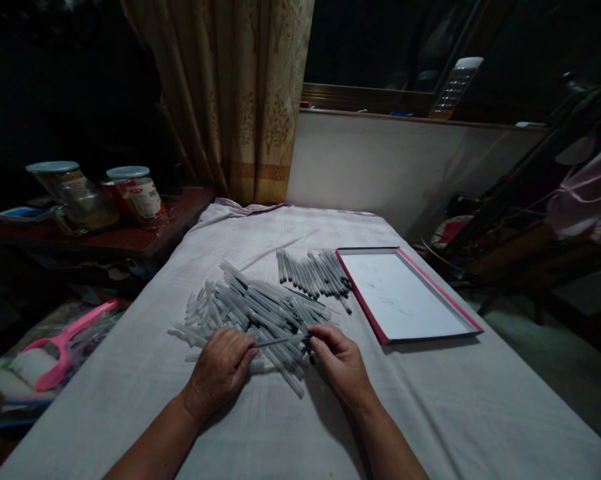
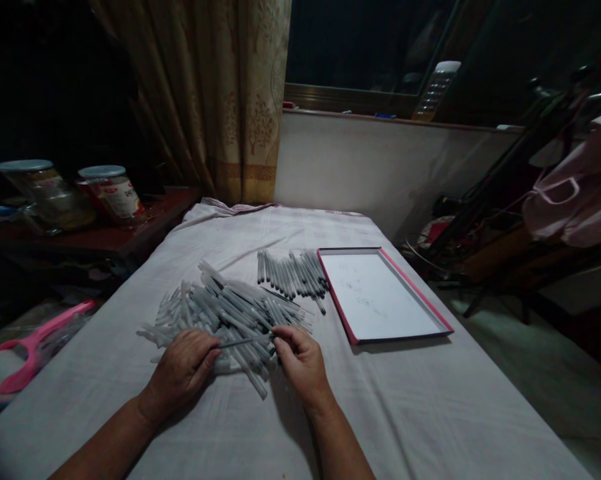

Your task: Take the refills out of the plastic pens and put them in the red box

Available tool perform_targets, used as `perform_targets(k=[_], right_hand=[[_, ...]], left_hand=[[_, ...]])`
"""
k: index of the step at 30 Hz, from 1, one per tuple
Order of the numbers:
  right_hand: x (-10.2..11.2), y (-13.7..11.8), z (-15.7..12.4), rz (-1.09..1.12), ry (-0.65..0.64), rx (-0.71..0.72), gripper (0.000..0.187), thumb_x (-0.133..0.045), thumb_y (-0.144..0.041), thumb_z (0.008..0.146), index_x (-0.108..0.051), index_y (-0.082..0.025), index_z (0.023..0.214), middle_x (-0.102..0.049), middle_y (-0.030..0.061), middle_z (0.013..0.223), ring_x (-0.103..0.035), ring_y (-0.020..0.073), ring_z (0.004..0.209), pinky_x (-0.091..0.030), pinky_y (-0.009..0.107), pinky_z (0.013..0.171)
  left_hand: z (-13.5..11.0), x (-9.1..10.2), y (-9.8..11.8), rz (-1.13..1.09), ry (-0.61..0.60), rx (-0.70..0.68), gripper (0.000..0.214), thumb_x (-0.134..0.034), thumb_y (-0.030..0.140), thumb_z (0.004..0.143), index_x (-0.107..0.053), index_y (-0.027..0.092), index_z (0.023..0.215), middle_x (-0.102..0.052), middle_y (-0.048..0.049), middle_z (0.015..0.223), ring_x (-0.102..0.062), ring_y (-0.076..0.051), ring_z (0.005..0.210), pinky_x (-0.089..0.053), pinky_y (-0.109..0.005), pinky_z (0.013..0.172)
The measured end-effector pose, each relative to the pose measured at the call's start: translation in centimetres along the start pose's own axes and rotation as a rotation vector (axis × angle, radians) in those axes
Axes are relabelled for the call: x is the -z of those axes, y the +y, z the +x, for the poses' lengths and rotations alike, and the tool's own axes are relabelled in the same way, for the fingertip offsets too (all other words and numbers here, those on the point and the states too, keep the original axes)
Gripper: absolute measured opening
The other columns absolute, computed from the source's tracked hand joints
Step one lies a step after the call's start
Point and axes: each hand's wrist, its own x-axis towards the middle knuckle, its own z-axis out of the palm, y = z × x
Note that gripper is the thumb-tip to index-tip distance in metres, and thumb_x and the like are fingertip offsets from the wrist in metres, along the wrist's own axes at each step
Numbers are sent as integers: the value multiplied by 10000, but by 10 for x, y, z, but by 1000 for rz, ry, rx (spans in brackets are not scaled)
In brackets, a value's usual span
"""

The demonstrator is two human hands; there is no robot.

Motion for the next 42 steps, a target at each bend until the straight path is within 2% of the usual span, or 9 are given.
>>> perform_targets(k=[6,13,16,19,22,26,31,37,42], right_hand=[[-1,2,-3,21,-29,-158,250,-724,-422,750,-733,-173,768,-616,-8,572,-515,119,492,-422,234,480],[1,-2,-3,-2,-39,-63,132,-733,-288,715,-742,-207,817,-717,43,791,-659,183,748,-520,272,676],[0,-1,-4,23,-38,-151,243,-728,-347,741,-742,-197,933,-714,43,760,-636,167,656,-501,255,588],[0,-1,-5,1,-51,-196,221,-704,-392,770,-735,-178,812,-654,17,631,-565,137,550,-449,236,520],[0,-3,-5,-12,-44,-136,175,-720,-356,747,-729,-183,769,-672,27,677,-596,151,618,-476,246,572],[0,-3,-6,7,-32,-124,254,-747,-362,731,-742,-191,920,-720,55,808,-639,175,706,-508,260,623],[2,-3,-5,-29,-57,-215,287,-727,-451,756,-731,-164,760,-625,12,601,-536,130,534,-425,235,513],[5,-4,-4,-17,-60,-144,209,-770,-382,711,-751,-187,785,-702,36,736,-615,165,673,-481,260,623],[4,-3,-3,33,-76,-258,299,-771,-459,714,-748,-170,787,-667,25,642,-553,132,565,-431,237,534]], left_hand=[[0,8,-2,-48,-42,5,187,-448,266,1009,-594,197,914,-641,-17,746,-578,-185,697,-449,-331,747],[2,8,0,-79,-72,22,195,-426,261,1026,-566,193,908,-616,-7,735,-546,-176,691,-423,-317,733],[2,7,-1,-88,-68,30,183,-427,259,1025,-562,196,920,-613,-8,736,-542,-178,687,-419,-313,719],[1,7,-2,-100,-83,29,169,-437,261,1023,-564,197,932,-624,-11,752,-550,-182,703,-423,-316,730],[0,7,-2,-107,-94,33,168,-443,263,1021,-567,198,930,-623,-10,748,-550,-180,701,-425,-315,731],[-1,5,-2,-108,-85,39,177,-441,263,1020,-572,195,923,-621,-13,743,-553,-179,697,-427,-314,725],[-1,4,1,-112,-93,30,177,-444,266,1018,-581,192,933,-634,-17,763,-558,-186,719,-432,-329,739],[0,6,1,-141,-108,85,218,-437,273,1015,-594,193,886,-616,-16,742,-547,-186,717,-435,-336,742],[-2,4,-2,-159,-101,67,200,-442,258,1011,-596,189,903,-621,-17,755,-549,-185,724,-429,-335,752]])
